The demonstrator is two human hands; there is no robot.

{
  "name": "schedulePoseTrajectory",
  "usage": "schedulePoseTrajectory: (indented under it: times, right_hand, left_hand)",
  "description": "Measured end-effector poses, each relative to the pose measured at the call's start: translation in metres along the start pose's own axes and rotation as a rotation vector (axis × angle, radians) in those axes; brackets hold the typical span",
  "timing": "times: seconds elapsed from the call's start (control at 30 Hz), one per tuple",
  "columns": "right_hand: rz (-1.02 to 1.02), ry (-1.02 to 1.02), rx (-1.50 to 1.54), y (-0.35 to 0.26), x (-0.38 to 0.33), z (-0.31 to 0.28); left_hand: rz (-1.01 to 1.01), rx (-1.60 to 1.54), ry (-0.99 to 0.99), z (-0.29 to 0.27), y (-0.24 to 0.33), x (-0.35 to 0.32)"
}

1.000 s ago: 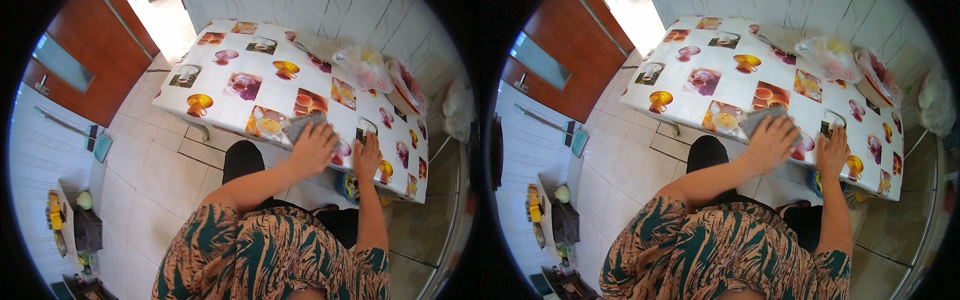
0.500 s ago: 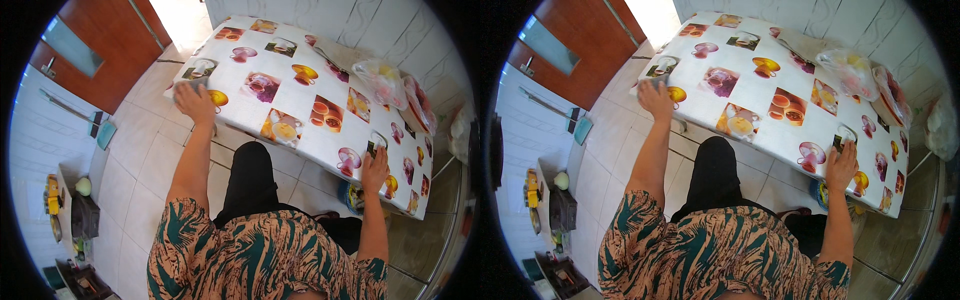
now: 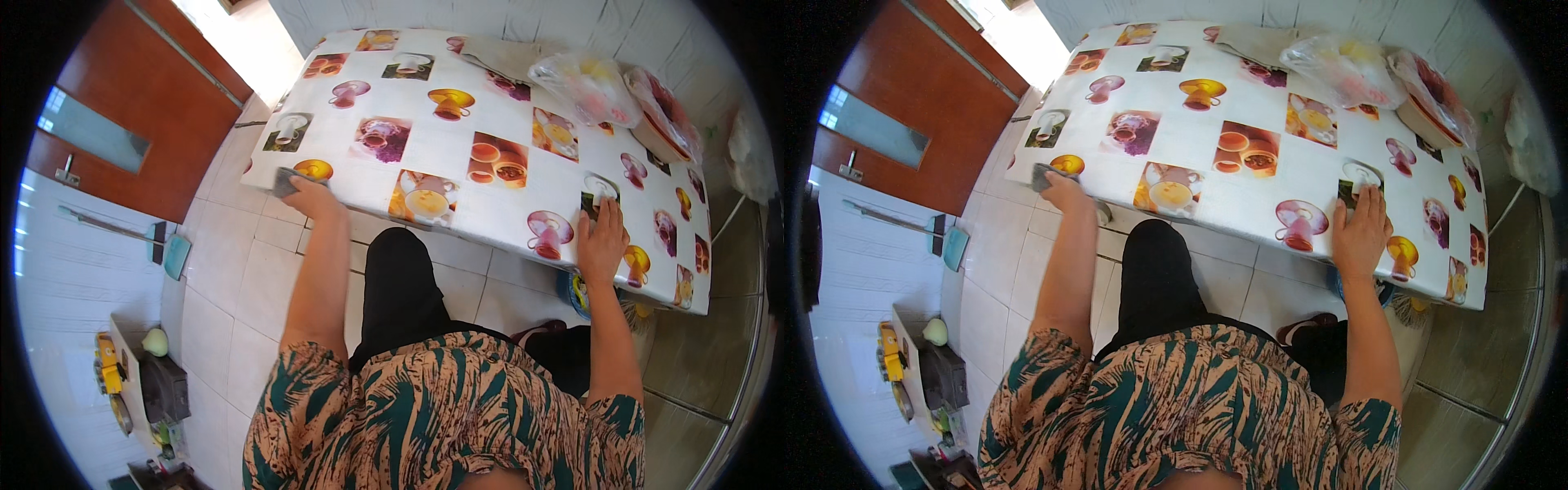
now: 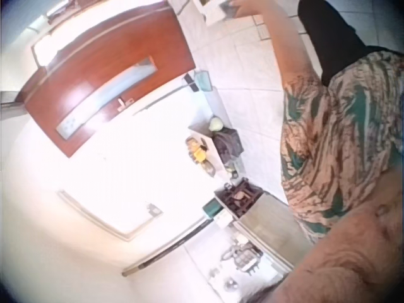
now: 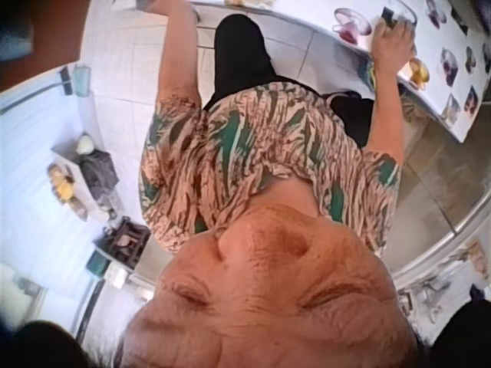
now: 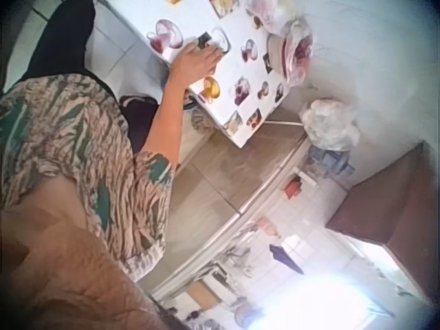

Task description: The person wipes the surface of a table with a gray cloth, moving a bowl of grapes and a plastic bottle aside. They wipe the center and edges of the table before resting their hands in their lap.

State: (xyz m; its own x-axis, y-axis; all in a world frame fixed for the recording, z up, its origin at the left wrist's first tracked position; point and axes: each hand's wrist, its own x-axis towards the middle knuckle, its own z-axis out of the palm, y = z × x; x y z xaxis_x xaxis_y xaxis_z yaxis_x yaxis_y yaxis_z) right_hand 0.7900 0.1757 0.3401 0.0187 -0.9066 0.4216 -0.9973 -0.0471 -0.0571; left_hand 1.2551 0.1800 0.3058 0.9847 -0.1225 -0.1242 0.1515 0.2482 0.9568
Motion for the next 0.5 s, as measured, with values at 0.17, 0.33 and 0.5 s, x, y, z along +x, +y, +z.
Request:
schedulePoseTrajectory:
  times: [0.17,0.33,0.5]
  right_hand:
    - [0.004,0.009,-0.048,0.006,-0.001,0.002]
    - [-0.010,0.021,-0.044,0.004,-0.001,0.005]
    - [-0.007,0.031,-0.032,0.007,-0.002,0.004]
  left_hand:
    - [-0.199,-0.106,-0.172,0.005,0.003,-0.133]
    - [-0.405,0.043,-0.188,0.004,-0.025,-0.187]
    - [-0.591,0.137,-0.228,0.012,-0.025,-0.255]
